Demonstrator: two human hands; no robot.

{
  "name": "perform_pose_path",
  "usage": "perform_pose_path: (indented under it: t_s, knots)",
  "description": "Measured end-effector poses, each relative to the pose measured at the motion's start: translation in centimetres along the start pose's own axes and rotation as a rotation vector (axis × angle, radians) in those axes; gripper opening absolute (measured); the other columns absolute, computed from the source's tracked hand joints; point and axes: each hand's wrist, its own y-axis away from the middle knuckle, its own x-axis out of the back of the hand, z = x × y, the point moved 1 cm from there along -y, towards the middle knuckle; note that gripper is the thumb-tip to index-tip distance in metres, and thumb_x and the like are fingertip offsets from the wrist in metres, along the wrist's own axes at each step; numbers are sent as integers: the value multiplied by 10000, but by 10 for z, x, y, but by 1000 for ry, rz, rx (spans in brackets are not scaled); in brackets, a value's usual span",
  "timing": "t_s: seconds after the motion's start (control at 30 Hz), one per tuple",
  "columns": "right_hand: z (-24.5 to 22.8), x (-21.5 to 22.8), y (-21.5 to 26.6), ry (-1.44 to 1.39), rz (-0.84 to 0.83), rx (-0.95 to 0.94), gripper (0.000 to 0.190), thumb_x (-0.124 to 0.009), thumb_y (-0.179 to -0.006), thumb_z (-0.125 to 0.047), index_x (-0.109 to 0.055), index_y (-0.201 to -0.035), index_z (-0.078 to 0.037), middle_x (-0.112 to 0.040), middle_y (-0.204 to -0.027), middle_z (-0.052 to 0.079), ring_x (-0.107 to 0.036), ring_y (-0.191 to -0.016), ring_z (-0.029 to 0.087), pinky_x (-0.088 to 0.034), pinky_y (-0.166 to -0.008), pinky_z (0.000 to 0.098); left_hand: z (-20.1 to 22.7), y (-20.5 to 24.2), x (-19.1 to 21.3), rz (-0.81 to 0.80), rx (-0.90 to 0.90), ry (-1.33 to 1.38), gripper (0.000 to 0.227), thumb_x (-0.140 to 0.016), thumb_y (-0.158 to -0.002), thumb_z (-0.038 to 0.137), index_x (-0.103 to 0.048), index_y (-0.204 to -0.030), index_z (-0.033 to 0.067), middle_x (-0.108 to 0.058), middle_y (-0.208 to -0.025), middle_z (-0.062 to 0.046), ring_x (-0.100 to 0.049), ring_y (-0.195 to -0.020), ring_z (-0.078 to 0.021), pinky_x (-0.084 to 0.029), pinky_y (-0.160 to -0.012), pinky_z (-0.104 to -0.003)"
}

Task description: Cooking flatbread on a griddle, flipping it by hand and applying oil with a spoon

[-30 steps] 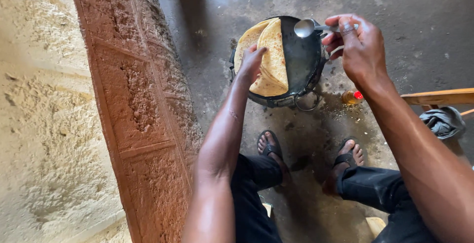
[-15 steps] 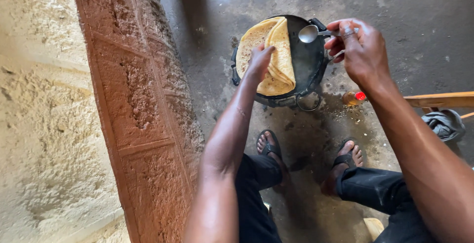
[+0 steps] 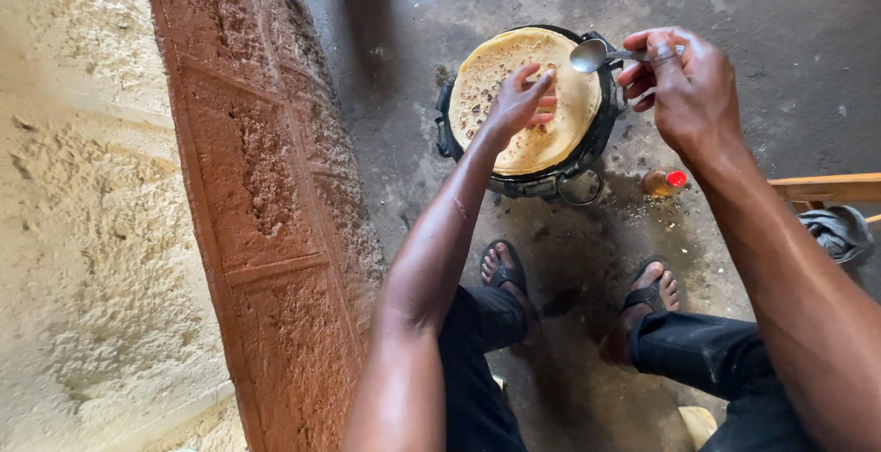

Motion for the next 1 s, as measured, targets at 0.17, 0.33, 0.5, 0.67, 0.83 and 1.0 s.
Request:
perform_pose_path:
  t_s: [0.17,0.33,0.5,0.67,0.83,1.0]
  knots:
    - [-1,3,0,46,11,14,338,-412,-1252,-278,-678,-1276,-71,-731,-936,62,-661,-752,139,-529,-629,288,-22,-7,6,17,-197,-241,675,-498,-1038,396,-359,-1619,83,-658,-1426,-295,-720,-1238,-397,-652,-971,-520]
    - [3,10,-7,87,35,-34,333,-420,-1245,-282,-679,-1279,-76,-742,-954,71,-664,-760,149,-544,-632,298,-41,-10,12,-13,-781,-936,541,-486,-1114,360,-397,-1609,159,-587,-1547,-162,-577,-1409,-327,-530,-1110,-536]
    - [8,19,-11,74,13,-16,323,-427,-1207,-251,-700,-1225,-79,-738,-904,48,-650,-701,117,-523,-593,263,-61,-19,5,113,-803,-1092,688,-529,-1100,555,-382,-1681,218,-336,-1772,-42,-273,-1668,-276,-218,-1348,-542]
    - [9,13,-17,47,2,7,327,-436,-1213,-220,-699,-1241,-27,-732,-882,113,-689,-720,151,-582,-616,267,-63,-26,-40,619,-499,-804,685,-534,-1058,511,-438,-1650,181,-387,-1742,-87,-318,-1625,-342,-209,-1317,-597]
    - [16,11,-19,-5,-39,8,311,-462,-1211,-163,-692,-1274,37,-729,-876,208,-713,-731,194,-632,-638,305,-56,-17,-17,329,-666,-896,698,-554,-1085,562,-399,-1685,241,-382,-1756,-96,-368,-1612,-414,-327,-1288,-645]
    - [9,19,-13,159,-55,18,312,-474,-1210,-223,-735,-1256,-57,-774,-856,130,-750,-718,182,-637,-659,318,-54,-14,-9,475,-614,-1046,748,-549,-1049,646,-437,-1665,238,-454,-1710,-72,-429,-1579,-341,-344,-1302,-588]
